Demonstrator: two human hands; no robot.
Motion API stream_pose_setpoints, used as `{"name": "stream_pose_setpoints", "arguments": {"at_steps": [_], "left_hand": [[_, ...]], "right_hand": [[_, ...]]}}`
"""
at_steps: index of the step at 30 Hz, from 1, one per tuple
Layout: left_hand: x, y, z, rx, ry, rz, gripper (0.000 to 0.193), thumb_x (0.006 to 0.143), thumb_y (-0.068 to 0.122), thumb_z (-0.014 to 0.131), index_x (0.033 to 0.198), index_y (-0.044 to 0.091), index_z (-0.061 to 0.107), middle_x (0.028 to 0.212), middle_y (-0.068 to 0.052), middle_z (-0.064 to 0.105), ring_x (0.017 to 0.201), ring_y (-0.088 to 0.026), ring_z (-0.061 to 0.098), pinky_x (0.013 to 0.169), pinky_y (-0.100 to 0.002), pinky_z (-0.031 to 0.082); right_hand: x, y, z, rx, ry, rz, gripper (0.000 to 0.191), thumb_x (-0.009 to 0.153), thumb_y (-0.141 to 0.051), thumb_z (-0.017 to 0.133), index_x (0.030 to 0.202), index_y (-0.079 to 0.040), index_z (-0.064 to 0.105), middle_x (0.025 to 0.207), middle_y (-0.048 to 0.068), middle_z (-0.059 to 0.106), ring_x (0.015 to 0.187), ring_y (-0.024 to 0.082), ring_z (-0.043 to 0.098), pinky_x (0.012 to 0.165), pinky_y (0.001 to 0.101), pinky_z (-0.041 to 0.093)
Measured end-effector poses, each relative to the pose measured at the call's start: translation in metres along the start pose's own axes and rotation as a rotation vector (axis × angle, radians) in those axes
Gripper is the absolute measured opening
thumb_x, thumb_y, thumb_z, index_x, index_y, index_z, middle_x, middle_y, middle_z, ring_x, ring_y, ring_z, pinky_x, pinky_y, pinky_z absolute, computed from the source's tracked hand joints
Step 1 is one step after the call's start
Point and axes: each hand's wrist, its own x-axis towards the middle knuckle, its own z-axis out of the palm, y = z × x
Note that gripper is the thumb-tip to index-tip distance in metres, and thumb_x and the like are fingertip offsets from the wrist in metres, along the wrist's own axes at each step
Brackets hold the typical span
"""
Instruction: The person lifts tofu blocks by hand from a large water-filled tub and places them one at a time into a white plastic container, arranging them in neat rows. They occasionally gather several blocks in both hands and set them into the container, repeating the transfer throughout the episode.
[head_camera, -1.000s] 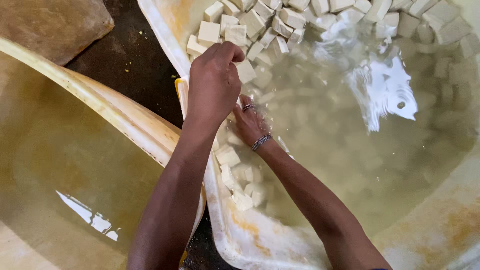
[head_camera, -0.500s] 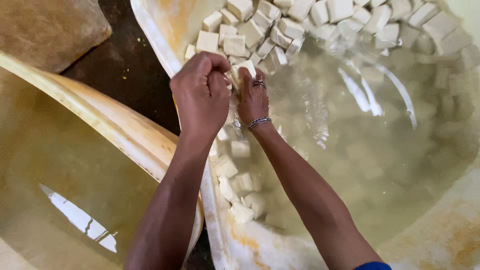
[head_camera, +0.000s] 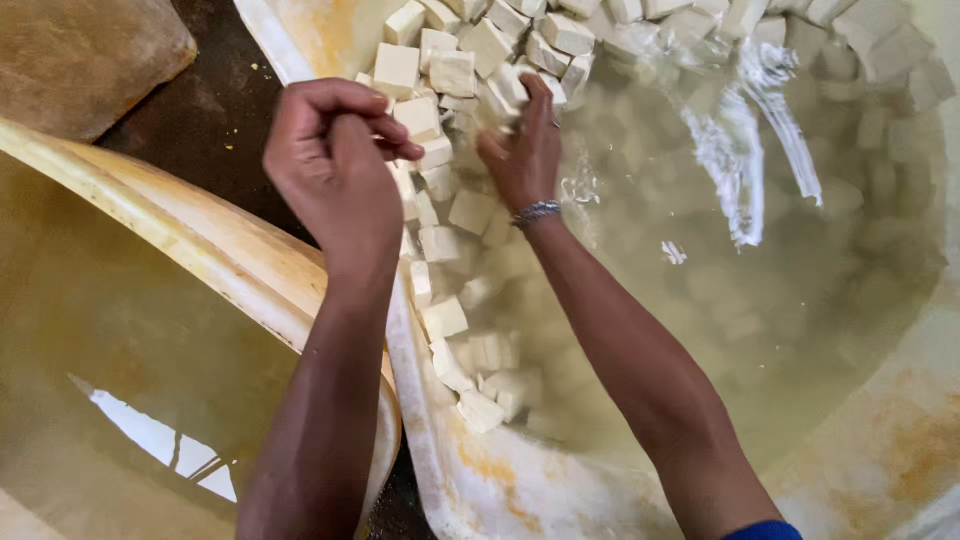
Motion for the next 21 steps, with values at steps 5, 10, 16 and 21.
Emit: {"name": "stream_pose_setpoints", "arguments": {"at_steps": [5, 10, 16, 21], "left_hand": [[0.0, -0.002, -0.005, -0.068, 0.07, -0.012, 0.021, 0.102, -0.012, 0.037, 0.101, -0.003, 0.056, 0.09, -0.01, 0.062, 0.071, -0.014, 0.062, 0.065, -0.033, 0.061], [0.003, -0.002, 0.0, -0.055, 0.092, -0.046, 0.019, 0.099, -0.013, 0.039, 0.098, -0.004, 0.057, 0.089, -0.01, 0.061, 0.071, -0.013, 0.059, 0.065, -0.031, 0.058], [0.017, 0.011, 0.0, 0.096, 0.102, -0.047, 0.018, 0.095, -0.013, 0.044, 0.092, -0.004, 0.059, 0.081, -0.008, 0.063, 0.067, -0.012, 0.062, 0.062, -0.028, 0.057], [0.016, 0.014, 0.0, -0.022, 0.07, -0.056, 0.018, 0.097, -0.013, 0.043, 0.093, -0.004, 0.058, 0.08, -0.008, 0.062, 0.065, -0.011, 0.061, 0.062, -0.028, 0.056]], "right_hand": [[0.013, -0.044, 0.071, 0.104, 0.159, -0.219, 0.084, 0.082, -0.014, 0.084, 0.151, -0.016, 0.037, 0.119, 0.017, 0.062, 0.093, 0.03, 0.07, 0.072, 0.0404, 0.063], [0.002, -0.056, 0.1, -0.288, -0.105, -0.172, 0.082, 0.082, -0.03, 0.08, 0.148, -0.021, 0.032, 0.128, 0.031, 0.056, 0.089, 0.045, 0.068, 0.064, 0.0524, 0.058], [0.01, -0.054, 0.097, -0.314, -0.273, 0.109, 0.09, 0.088, -0.028, 0.076, 0.158, -0.024, 0.019, 0.153, 0.041, 0.031, 0.095, 0.046, 0.068, 0.069, 0.0516, 0.061], [0.008, -0.031, 0.083, -0.007, -0.091, -0.057, 0.098, 0.082, -0.01, 0.083, 0.158, -0.016, 0.021, 0.136, 0.021, 0.059, 0.105, 0.033, 0.067, 0.086, 0.0438, 0.06]]}}
